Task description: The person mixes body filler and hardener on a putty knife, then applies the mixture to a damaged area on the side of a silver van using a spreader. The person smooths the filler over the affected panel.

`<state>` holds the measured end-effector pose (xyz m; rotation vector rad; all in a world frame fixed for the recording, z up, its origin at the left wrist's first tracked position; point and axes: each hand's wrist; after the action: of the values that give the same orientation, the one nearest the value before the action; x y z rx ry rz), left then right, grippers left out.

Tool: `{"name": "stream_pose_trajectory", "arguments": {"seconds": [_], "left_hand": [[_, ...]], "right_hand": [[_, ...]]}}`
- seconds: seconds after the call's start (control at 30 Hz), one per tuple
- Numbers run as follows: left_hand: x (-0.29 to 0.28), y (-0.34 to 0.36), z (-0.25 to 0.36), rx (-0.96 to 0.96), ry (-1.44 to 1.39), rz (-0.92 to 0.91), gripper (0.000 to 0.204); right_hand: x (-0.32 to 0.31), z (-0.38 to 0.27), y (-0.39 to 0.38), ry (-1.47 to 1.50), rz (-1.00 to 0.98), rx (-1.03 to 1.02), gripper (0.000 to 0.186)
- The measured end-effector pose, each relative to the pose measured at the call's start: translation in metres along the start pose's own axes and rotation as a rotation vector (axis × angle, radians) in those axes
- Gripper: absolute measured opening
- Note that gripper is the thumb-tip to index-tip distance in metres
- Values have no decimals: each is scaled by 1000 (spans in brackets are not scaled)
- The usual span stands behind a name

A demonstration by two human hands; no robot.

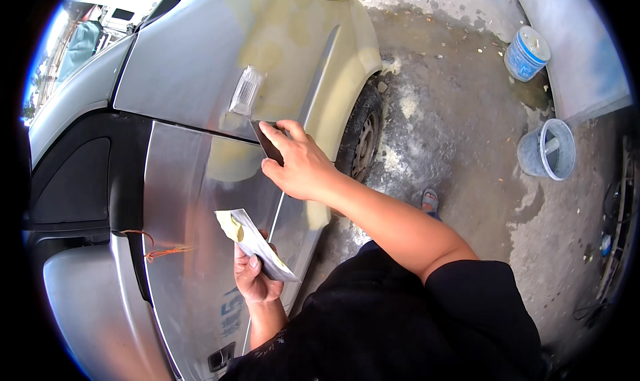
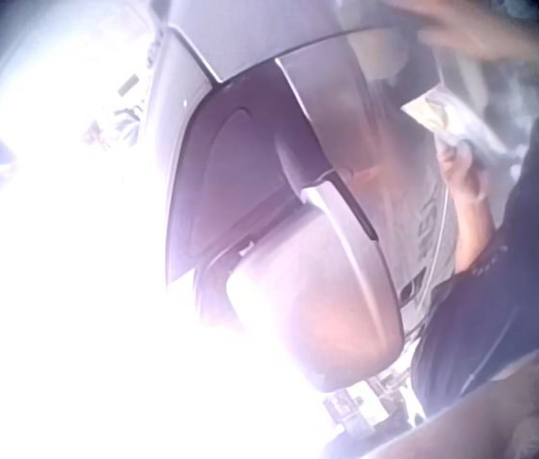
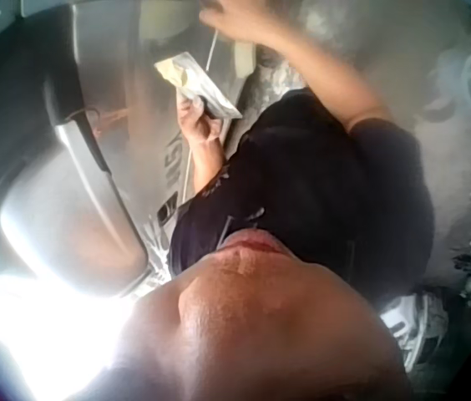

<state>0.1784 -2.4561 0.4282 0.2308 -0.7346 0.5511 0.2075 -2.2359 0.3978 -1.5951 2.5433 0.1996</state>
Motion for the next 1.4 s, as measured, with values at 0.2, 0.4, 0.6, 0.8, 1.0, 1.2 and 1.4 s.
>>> {"name": "stream_pose_trajectory", "arguments": {"seconds": [0.2, 0.4, 0.6, 0.8, 1.0, 1.2, 1.4], "left_hand": [[-4, -5, 1, 2, 2, 17, 55], [-7, -7, 5, 14, 24, 24, 55], [-9, -5, 4, 2, 32, 13, 56], [-5, -3, 6, 15, 66, -31, 54], [4, 2, 2, 50, 139, 44, 51], [23, 14, -13, 27, 205, 192, 52], [34, 21, -44, 3, 172, 259, 49]], "right_hand": [[7, -13, 7, -24, 24, 26, 62], [20, -24, 11, -69, 51, 21, 63], [26, -18, 0, -179, 43, -33, 62], [14, -13, 3, -83, 79, -15, 61], [18, -8, -11, -163, -5, -52, 58], [-26, 6, -62, 84, -124, -243, 52], [-39, 22, -114, 234, -330, -461, 49]]}}
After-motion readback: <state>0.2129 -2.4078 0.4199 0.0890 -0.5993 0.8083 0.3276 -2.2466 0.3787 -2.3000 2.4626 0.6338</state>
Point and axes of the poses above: each hand's wrist, its own y-axis towards the middle knuckle, its own x-axis out of the palm, z = x × y, and after that the axes turned 12 degrees about -z, right-handed
